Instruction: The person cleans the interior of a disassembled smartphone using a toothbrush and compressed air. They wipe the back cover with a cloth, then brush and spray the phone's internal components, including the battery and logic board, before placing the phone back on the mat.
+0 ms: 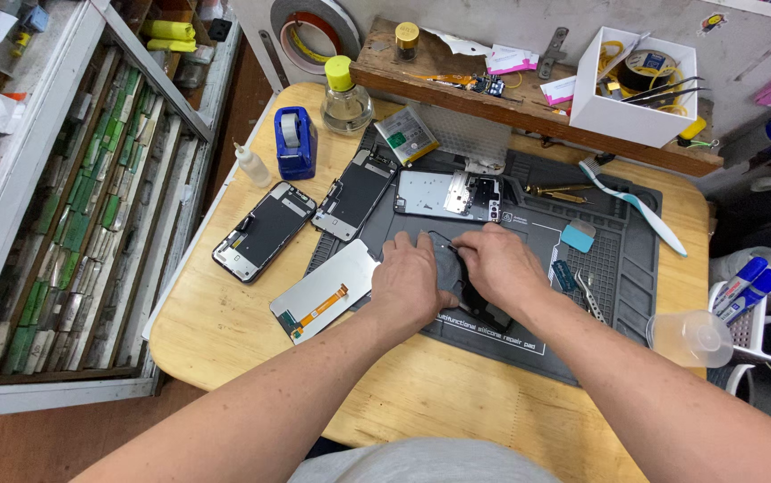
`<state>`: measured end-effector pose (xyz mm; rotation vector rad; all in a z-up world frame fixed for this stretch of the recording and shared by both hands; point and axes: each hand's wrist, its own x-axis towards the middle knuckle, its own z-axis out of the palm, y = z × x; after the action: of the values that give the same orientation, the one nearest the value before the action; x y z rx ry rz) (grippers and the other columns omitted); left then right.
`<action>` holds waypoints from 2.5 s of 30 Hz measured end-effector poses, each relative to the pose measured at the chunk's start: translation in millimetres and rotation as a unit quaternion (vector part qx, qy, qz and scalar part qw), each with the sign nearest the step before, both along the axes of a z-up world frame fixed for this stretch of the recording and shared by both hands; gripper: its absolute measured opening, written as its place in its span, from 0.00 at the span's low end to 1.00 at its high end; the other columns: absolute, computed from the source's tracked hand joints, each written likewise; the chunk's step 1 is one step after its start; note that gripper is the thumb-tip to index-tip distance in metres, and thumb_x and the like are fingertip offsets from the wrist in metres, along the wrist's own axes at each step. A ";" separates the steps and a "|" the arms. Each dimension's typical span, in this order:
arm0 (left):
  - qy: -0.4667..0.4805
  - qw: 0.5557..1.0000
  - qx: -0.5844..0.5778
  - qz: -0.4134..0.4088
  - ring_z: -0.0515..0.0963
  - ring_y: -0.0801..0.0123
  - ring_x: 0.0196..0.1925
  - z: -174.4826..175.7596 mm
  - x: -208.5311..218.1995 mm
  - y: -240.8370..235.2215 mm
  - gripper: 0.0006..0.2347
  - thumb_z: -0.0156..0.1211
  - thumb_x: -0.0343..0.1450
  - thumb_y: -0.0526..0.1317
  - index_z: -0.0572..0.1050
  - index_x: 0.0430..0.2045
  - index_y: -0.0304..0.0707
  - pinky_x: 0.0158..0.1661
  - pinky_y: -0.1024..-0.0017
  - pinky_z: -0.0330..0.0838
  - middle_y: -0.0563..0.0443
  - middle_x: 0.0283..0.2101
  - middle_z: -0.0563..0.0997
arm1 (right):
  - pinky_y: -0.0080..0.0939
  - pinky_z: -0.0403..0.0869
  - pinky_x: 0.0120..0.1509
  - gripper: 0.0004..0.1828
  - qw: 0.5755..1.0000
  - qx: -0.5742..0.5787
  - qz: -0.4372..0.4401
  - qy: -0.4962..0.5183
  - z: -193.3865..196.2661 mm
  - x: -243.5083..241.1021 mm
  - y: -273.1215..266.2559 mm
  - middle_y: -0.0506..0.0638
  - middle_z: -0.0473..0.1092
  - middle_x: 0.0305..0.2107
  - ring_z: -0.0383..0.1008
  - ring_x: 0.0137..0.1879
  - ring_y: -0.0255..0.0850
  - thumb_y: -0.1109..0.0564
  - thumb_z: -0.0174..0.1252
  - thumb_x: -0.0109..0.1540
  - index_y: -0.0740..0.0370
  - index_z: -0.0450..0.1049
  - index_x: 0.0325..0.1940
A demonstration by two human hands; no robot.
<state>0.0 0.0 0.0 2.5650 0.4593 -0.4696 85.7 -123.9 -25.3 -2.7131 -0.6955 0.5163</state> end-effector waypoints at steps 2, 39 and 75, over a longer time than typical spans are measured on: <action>-0.015 1.000 0.004 0.000 0.68 0.50 0.63 -1.3 1.0 -0.4 0.46 0.81 0.57 0.48 0.58 0.66 0.27 0.56 0.62 0.74 0.37 0.58 0.68 | 0.52 0.71 0.63 0.14 0.999 0.040 0.020 -0.029 -3.1 4.2 12.7 0.57 0.74 0.48 0.74 0.57 0.54 0.53 0.55 0.65 0.51 0.81 0.52; 0.006 1.000 0.023 -0.014 0.68 0.50 0.63 -1.3 2.3 -0.8 0.45 0.80 0.57 0.52 0.60 0.64 0.29 0.55 0.64 0.75 0.36 0.58 0.67 | 0.49 0.74 0.53 0.14 0.999 0.020 0.006 -0.040 8.0 -18.8 -71.8 0.52 0.73 0.38 0.75 0.49 0.51 0.52 0.55 0.65 0.49 0.80 0.53; -0.020 1.000 0.014 -0.013 0.68 0.48 0.63 -4.5 -1.2 0.8 0.40 0.81 0.57 0.50 0.65 0.58 0.29 0.56 0.62 0.74 0.36 0.57 0.68 | 0.53 0.73 0.57 0.14 0.998 0.035 0.028 -0.043 5.9 -5.7 -18.1 0.54 0.73 0.44 0.75 0.53 0.55 0.53 0.54 0.65 0.50 0.81 0.51</action>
<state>-1.2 0.8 -4.5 2.6041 0.4228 -0.4238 80.0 -141.9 -19.4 -2.6700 -0.7983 0.3810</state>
